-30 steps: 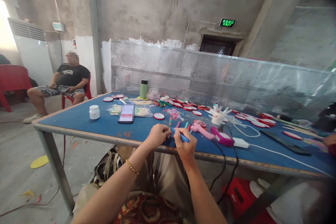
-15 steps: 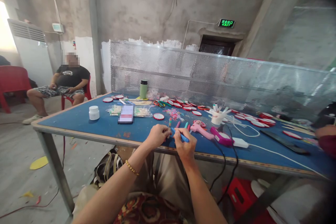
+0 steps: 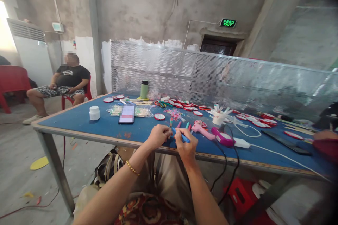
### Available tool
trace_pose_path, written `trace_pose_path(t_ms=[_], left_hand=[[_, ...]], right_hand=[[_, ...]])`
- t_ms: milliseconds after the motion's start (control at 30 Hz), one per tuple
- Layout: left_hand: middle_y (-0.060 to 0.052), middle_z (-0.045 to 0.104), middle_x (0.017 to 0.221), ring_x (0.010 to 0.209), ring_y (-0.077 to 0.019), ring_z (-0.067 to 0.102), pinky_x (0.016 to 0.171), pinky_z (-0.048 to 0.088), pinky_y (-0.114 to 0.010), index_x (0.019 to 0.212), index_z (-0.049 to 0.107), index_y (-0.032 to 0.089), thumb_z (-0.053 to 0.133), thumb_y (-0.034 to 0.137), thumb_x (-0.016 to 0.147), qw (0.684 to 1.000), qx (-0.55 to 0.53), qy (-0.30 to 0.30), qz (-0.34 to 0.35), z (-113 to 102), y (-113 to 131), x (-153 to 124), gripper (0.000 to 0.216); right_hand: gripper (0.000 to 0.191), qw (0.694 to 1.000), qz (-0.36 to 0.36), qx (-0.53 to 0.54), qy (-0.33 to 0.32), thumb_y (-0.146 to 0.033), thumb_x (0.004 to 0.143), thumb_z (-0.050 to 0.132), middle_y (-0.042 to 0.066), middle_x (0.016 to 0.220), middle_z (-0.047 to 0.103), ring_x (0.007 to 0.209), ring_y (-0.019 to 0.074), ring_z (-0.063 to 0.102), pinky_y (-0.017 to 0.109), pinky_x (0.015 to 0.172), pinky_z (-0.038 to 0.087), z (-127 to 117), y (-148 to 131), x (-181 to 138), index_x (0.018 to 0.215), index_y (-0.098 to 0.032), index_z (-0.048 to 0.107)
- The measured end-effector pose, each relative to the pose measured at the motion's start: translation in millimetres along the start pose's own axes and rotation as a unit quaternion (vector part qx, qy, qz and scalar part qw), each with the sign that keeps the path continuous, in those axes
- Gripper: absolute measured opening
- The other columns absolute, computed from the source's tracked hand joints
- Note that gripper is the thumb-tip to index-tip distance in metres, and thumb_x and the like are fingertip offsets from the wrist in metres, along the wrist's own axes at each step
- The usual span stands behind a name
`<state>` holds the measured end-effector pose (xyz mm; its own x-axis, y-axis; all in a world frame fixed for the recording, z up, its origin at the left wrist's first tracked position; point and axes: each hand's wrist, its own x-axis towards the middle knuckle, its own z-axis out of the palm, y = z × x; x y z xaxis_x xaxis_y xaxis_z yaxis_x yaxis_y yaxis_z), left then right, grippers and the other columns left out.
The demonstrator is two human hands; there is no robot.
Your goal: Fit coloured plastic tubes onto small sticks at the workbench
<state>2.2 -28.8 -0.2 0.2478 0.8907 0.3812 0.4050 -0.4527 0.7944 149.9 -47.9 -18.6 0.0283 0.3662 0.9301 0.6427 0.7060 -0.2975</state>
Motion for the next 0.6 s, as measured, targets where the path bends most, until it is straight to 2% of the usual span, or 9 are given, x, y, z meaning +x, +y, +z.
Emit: trace_pose_path(t_ms=[600], left_hand=[[0.003, 0.052, 0.05, 0.052, -0.0103, 0.048, 0.057, 0.034, -0.021, 0.062, 0.063, 0.015, 0.053, 0.026, 0.084, 1.0, 0.007, 0.0, 0.001, -0.4, 1.3, -0.7, 0.027]], right_hand=[[0.022, 1.0, 0.005, 0.001, -0.004, -0.029, 0.097, 0.053, 0.001, 0.067, 0.071, 0.056, 0.0137, 0.066, 0.023, 0.058, 0.051, -0.6, -1.0, 1.1, 0.082, -0.019, 0.066]])
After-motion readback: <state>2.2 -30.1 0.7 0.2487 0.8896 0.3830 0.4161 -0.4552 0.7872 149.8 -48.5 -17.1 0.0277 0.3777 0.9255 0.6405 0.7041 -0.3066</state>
